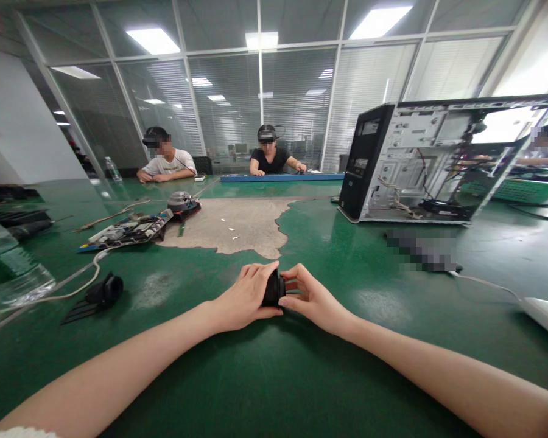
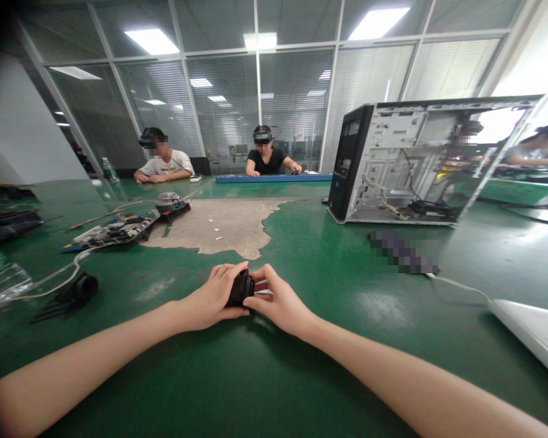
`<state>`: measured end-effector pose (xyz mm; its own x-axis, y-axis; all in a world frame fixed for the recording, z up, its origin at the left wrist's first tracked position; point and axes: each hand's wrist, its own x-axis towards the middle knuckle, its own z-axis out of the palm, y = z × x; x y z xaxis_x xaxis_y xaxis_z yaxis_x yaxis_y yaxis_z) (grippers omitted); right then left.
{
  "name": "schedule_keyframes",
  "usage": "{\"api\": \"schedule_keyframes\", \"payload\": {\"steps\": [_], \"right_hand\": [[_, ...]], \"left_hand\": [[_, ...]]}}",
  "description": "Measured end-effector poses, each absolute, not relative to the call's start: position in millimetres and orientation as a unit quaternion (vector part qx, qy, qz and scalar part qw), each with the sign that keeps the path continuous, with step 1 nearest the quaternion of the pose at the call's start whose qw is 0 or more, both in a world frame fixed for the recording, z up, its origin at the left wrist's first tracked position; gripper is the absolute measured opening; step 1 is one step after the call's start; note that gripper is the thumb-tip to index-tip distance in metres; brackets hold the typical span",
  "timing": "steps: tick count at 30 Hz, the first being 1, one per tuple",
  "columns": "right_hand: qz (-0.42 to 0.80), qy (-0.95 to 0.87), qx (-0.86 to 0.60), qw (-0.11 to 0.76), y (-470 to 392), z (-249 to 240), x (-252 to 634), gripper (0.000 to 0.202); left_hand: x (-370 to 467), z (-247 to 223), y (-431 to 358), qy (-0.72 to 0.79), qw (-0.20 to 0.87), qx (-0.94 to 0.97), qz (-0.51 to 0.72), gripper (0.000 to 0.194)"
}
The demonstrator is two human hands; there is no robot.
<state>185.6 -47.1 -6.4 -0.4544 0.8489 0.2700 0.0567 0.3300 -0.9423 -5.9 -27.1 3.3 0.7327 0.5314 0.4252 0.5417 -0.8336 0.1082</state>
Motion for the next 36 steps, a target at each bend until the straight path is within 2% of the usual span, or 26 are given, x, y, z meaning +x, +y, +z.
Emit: {"api": "schedule_keyframes", "payload": {"steps": [3,6,9,22,25,31,36], "right_hand": [[0.500,-0.697,-0.308,0.413,-46.0,-7.0,186.3,0.032],[0.501,-0.698,-0.301,0.414,-44.9,-5.8,187.0,0.023],[0.490,-0.699,-0.308,0.421,-43.5,-4.8,186.8,0.017],[0.466,-0.731,-0.320,0.381,-47.0,-3.8,186.3,0.026],[0.461,-0.732,-0.315,0.390,-47.0,-4.0,186.0,0.031],[0.481,-0.709,-0.318,0.406,-44.5,-4.1,182.4,0.020],[0.470,-0.706,-0.342,0.405,-42.8,-5.1,181.0,0.027]], "left_hand": [[-6.8,2.6,-26.2,-0.284,0.019,-0.935,-0.212,0.067],[-8.4,2.0,-24.2,-0.275,0.020,-0.938,-0.211,0.062],[-8.3,0.7,-22.2,-0.277,0.012,-0.934,-0.223,0.063],[-4.6,-2.4,-22.3,-0.299,0.009,-0.922,-0.245,0.065],[-5.3,-3.5,-22.1,-0.302,0.014,-0.920,-0.250,0.064],[-6.3,-4.0,-21.3,-0.297,0.018,-0.923,-0.246,0.066],[-7.3,-4.6,-21.0,-0.297,0.016,-0.922,-0.247,0.067]]}}
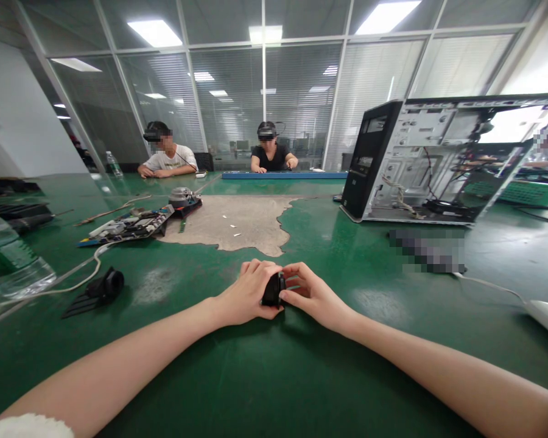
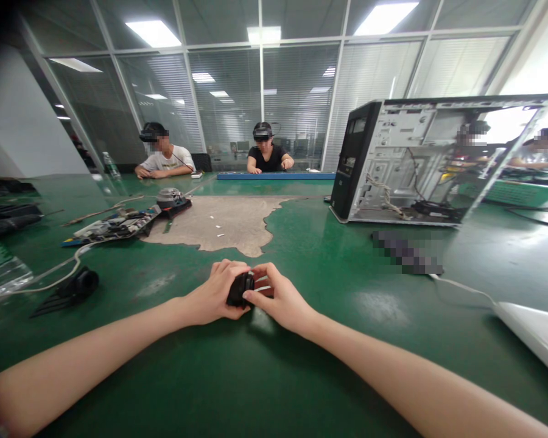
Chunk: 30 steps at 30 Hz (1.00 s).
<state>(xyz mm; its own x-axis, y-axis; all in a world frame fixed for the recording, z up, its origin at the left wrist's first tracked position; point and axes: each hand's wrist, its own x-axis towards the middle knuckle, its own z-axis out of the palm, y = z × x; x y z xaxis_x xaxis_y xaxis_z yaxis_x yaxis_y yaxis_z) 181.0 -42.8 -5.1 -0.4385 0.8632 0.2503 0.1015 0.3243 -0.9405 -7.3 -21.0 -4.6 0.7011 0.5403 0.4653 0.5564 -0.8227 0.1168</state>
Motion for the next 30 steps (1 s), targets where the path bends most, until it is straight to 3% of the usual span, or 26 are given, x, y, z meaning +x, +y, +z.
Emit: {"api": "schedule_keyframes", "payload": {"steps": [9,15,24,30], "right_hand": [[0.496,-0.712,-0.310,0.388,-43.5,-6.0,183.4,0.034],[0.484,-0.705,-0.314,0.413,-42.8,-4.5,181.3,0.019],[0.462,-0.726,-0.330,0.387,-42.3,-5.7,182.4,0.026],[0.433,-0.741,-0.305,0.413,-44.5,-7.2,181.5,0.028]], "left_hand": [[-6.9,-5.9,-20.4,-0.301,0.008,-0.919,-0.254,0.066],[-5.9,-4.4,-21.0,-0.305,0.004,-0.917,-0.256,0.067],[-6.8,-4.4,-20.6,-0.302,0.004,-0.918,-0.258,0.066],[-6.0,-4.1,-20.8,-0.303,0.003,-0.918,-0.256,0.066]]}}
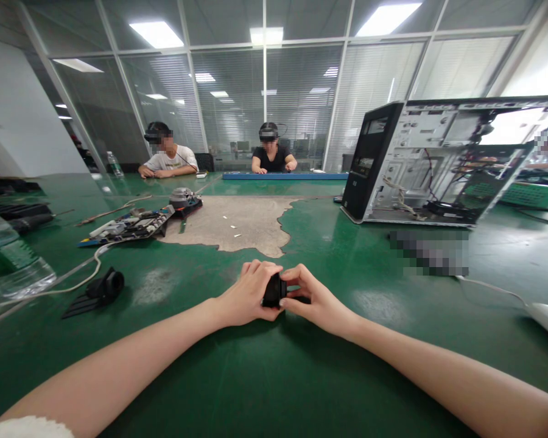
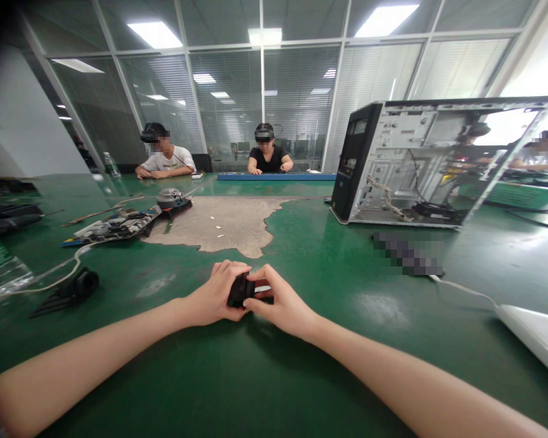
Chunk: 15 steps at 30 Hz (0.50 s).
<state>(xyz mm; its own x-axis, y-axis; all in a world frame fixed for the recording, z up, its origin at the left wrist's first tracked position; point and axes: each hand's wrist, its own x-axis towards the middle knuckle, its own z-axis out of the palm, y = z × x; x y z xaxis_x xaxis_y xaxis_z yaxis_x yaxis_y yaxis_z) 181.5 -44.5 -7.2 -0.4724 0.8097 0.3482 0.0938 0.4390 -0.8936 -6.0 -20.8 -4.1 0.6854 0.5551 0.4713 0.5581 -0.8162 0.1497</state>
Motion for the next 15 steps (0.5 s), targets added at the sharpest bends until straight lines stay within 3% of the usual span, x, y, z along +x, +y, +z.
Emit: {"api": "schedule_keyframes", "payload": {"steps": [5,15], "right_hand": [[0.437,-0.733,-0.318,0.414,-43.4,-5.8,180.9,0.018],[0.430,-0.740,-0.331,0.397,-44.2,-4.1,181.8,0.027]], "left_hand": [[-5.9,-3.7,-21.3,-0.308,0.000,-0.916,-0.258,0.066],[-6.5,-4.1,-20.3,-0.304,0.000,-0.916,-0.260,0.066]]}}
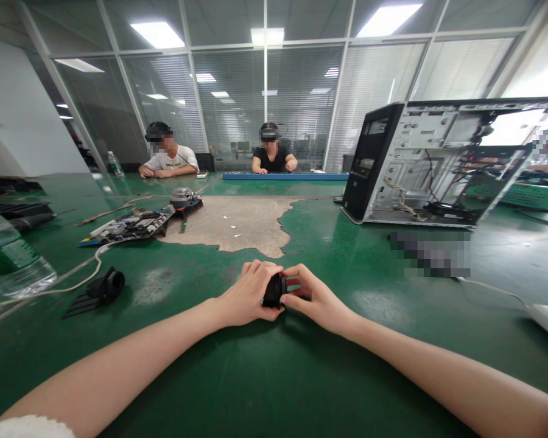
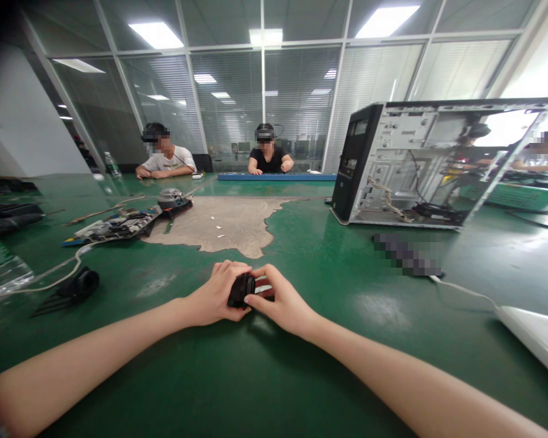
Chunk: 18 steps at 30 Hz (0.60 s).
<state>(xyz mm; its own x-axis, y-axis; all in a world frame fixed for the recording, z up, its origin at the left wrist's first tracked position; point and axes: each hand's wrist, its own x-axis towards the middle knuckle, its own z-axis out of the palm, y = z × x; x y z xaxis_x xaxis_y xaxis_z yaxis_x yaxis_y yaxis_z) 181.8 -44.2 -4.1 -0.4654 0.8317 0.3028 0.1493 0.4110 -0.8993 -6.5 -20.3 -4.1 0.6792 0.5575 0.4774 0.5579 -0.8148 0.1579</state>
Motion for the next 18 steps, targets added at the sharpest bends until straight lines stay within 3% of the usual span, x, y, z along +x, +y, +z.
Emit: {"api": "schedule_keyframes", "payload": {"steps": [9,18], "right_hand": [[0.446,-0.722,-0.331,0.412,-43.1,-5.9,180.1,0.021],[0.436,-0.736,-0.328,0.400,-44.3,-5.3,181.1,0.029]], "left_hand": [[-5.9,-4.4,-20.7,-0.306,0.004,-0.915,-0.264,0.066],[-6.2,-5.1,-20.2,-0.307,0.001,-0.916,-0.257,0.066]]}}
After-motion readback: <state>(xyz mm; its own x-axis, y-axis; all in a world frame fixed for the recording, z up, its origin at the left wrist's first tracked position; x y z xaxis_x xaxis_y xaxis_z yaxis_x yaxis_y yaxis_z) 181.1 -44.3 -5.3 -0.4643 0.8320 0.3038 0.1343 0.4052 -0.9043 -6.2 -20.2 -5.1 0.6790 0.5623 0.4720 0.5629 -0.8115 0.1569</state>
